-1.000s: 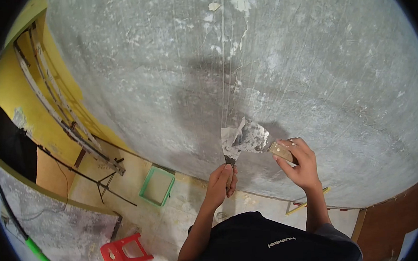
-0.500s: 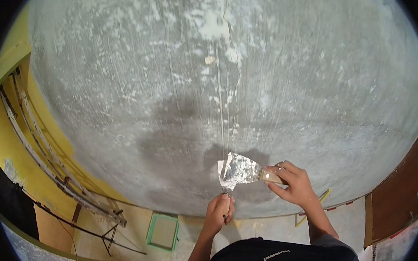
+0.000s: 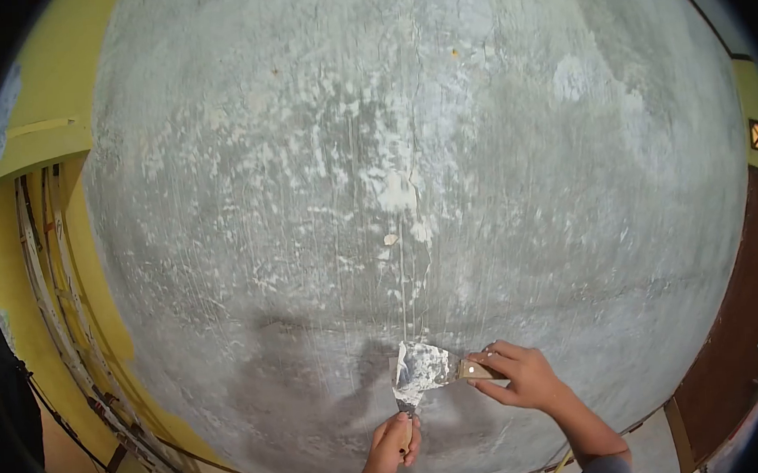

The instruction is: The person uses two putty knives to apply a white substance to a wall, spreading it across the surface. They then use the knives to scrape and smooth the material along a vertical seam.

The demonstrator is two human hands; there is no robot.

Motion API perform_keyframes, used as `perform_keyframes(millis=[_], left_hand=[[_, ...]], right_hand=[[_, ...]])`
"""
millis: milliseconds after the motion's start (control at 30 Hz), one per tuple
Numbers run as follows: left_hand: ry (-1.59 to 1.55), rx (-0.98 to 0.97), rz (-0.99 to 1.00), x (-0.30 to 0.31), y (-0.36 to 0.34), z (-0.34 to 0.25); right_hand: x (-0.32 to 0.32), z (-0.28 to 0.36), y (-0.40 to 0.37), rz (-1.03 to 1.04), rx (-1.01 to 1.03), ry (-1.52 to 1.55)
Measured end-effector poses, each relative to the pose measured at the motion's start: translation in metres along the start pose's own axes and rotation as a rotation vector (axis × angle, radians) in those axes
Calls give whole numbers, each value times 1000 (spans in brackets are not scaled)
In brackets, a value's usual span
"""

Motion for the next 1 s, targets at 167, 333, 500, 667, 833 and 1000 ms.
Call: perform_keyframes(millis=[167, 333, 500, 667, 833, 1000], left_hand=[[-130, 75, 59, -10, 10, -43], [-197, 130, 145, -19, 23, -92], [-150, 72, 201, -15, 26, -119], [-162, 51, 200, -12, 22, -127], [-156, 56, 196, -20, 14, -132], [-127, 68, 171, -14, -2, -128]], right_hand=[[53, 14, 47, 24, 91, -138], [92, 8, 92, 17, 132, -204], [111, 26, 110, 5, 138, -249], [111, 38, 112, 28, 155, -251], [108, 43, 113, 15, 176, -276], [98, 56, 103, -54, 230, -275]])
Point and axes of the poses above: each hand's wrist, its own y-axis towards the middle knuckle, its own x-axis out of the back of the hand, z = x × y, the point moved 2 cm from there along y, towards the middle knuckle, and after that the axes turned 5 degrees about -x, right-handed, at the moved point
